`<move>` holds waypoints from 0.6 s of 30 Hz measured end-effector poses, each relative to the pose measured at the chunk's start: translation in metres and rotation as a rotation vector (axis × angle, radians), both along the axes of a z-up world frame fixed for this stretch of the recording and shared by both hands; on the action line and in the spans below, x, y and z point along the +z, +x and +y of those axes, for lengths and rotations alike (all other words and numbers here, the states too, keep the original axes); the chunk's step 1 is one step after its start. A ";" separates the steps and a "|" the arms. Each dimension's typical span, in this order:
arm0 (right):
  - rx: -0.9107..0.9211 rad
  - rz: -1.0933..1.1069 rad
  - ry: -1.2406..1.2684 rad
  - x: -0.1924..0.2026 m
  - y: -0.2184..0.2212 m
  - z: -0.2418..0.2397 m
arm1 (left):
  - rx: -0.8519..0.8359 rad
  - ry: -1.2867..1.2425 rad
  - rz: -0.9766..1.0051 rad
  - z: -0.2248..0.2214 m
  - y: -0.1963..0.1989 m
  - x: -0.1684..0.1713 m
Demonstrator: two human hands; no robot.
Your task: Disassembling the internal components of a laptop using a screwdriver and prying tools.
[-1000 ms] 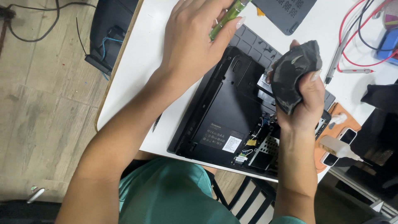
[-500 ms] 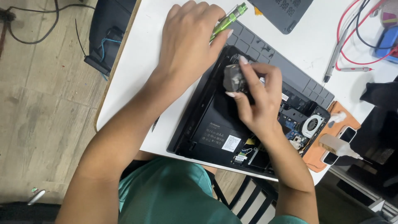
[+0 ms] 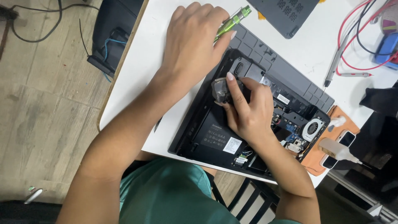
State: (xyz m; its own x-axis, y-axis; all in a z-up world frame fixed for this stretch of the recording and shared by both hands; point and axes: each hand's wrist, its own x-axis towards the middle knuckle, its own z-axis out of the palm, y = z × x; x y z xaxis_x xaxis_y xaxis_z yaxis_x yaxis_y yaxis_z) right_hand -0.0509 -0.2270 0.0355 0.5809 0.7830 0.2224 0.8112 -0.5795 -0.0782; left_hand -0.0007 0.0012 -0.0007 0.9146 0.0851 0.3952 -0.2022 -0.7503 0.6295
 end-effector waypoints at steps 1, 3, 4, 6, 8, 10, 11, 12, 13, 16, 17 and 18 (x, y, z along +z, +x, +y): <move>0.002 0.003 0.000 0.000 0.001 0.001 | 0.002 0.000 0.003 0.001 0.000 0.001; -0.019 0.023 -0.006 0.001 -0.001 0.001 | -0.013 0.007 0.006 -0.001 0.000 0.003; -0.023 0.018 -0.005 0.001 -0.002 0.001 | -0.017 0.007 0.002 -0.001 0.000 0.002; -0.029 0.020 0.008 0.002 -0.003 0.002 | -0.016 -0.004 0.012 -0.001 -0.001 0.002; -0.046 0.021 0.015 0.001 -0.005 0.004 | -0.016 -0.003 0.008 -0.001 0.000 0.001; -0.062 0.022 0.022 0.002 -0.004 0.006 | -0.016 -0.001 0.004 -0.001 0.000 -0.001; -0.058 0.035 0.033 0.003 -0.004 0.007 | -0.015 0.010 0.000 -0.002 0.001 -0.003; -0.056 0.049 0.045 0.004 -0.003 0.007 | -0.014 0.022 -0.003 -0.002 0.001 -0.005; -0.057 0.047 0.046 0.004 -0.003 0.007 | -0.015 0.022 -0.004 -0.002 0.001 -0.005; -0.072 0.073 0.042 0.004 -0.001 0.009 | -0.015 0.027 0.014 -0.002 0.002 -0.008; -0.081 0.068 0.044 0.004 0.000 0.011 | -0.008 0.030 0.015 -0.002 0.003 -0.009; -0.089 0.064 0.047 0.004 0.000 0.013 | 0.000 0.035 0.017 -0.001 0.003 -0.010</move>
State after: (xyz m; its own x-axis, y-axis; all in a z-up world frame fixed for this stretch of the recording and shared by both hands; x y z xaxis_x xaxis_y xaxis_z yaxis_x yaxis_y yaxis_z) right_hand -0.0506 -0.2137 0.0391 0.6615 0.7175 0.2182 0.7495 -0.6431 -0.1571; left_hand 0.0025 0.0003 -0.0106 0.9215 0.0713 0.3819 -0.1917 -0.7717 0.6065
